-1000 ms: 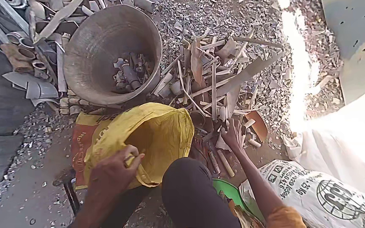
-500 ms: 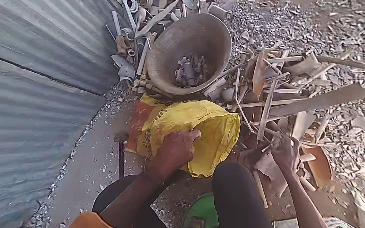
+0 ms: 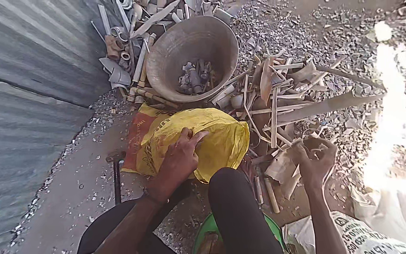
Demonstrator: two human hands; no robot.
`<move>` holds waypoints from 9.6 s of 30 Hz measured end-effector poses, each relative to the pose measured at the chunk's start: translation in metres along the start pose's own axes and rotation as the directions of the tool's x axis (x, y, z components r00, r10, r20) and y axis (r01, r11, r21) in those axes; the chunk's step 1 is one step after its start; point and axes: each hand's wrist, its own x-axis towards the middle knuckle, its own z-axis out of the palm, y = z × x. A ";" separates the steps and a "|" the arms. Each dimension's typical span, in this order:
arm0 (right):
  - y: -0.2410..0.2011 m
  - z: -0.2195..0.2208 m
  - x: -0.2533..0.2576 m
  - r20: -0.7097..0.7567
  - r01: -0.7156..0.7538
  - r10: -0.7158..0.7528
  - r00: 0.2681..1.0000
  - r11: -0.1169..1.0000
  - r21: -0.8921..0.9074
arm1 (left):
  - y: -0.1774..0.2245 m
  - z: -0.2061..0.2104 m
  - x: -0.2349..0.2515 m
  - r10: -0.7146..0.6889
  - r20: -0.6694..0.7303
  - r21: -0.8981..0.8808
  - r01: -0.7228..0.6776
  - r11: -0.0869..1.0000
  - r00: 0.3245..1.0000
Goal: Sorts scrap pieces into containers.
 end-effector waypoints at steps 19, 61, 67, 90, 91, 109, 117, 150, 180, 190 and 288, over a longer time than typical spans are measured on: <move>0.158 0.024 -0.058 -0.067 -0.562 0.608 0.791 0.679 -0.472 | -0.032 0.029 0.002 0.277 -0.137 0.085 -0.268 0.960 0.951; 0.063 -0.074 -0.071 0.497 0.109 0.467 0.731 0.640 -0.761 | -0.034 -0.002 -0.013 0.213 0.198 0.067 -0.230 0.971 0.957; -0.068 -0.052 -0.019 0.714 0.354 0.287 0.639 0.715 -0.604 | -0.026 -0.008 -0.019 0.164 0.180 -0.005 -0.166 0.986 0.970; 0.145 0.006 -0.024 0.208 -0.459 0.689 0.694 0.646 -0.610 | -0.036 0.033 -0.039 0.316 -0.247 0.077 -0.306 0.949 0.916; 0.150 0.006 -0.018 0.194 -0.431 0.675 0.712 0.639 -0.637 | -0.036 0.036 -0.036 0.317 -0.227 0.060 -0.312 0.948 0.921; 0.126 0.077 0.026 0.592 0.145 0.390 0.705 0.738 -0.659 | -0.014 0.037 0.007 0.195 -0.075 0.026 -0.194 0.981 0.978; 0.104 0.004 -0.011 0.638 0.368 0.205 0.742 0.671 -0.644 | -0.008 0.021 -0.005 0.058 -0.016 -0.005 -0.058 0.998 0.998; -0.153 0.182 -0.056 0.900 0.351 -0.386 0.202 0.887 0.301 | -0.028 0.004 -0.007 0.059 0.015 -0.281 -0.052 0.958 0.998; -0.085 0.153 -0.045 0.889 0.335 0.072 0.452 0.910 -0.244 | -0.028 0.031 -0.009 0.216 0.021 -0.275 -0.202 0.940 0.976; -0.087 0.249 -0.102 0.897 0.292 -0.443 0.010 0.859 0.421 | -0.013 0.027 -0.003 0.147 -0.077 -0.251 -0.162 0.954 0.986; 0.125 0.101 -0.059 0.489 -0.151 0.637 0.596 0.687 -0.711 | -0.035 0.049 0.002 0.297 -0.150 -0.040 -0.306 0.951 0.943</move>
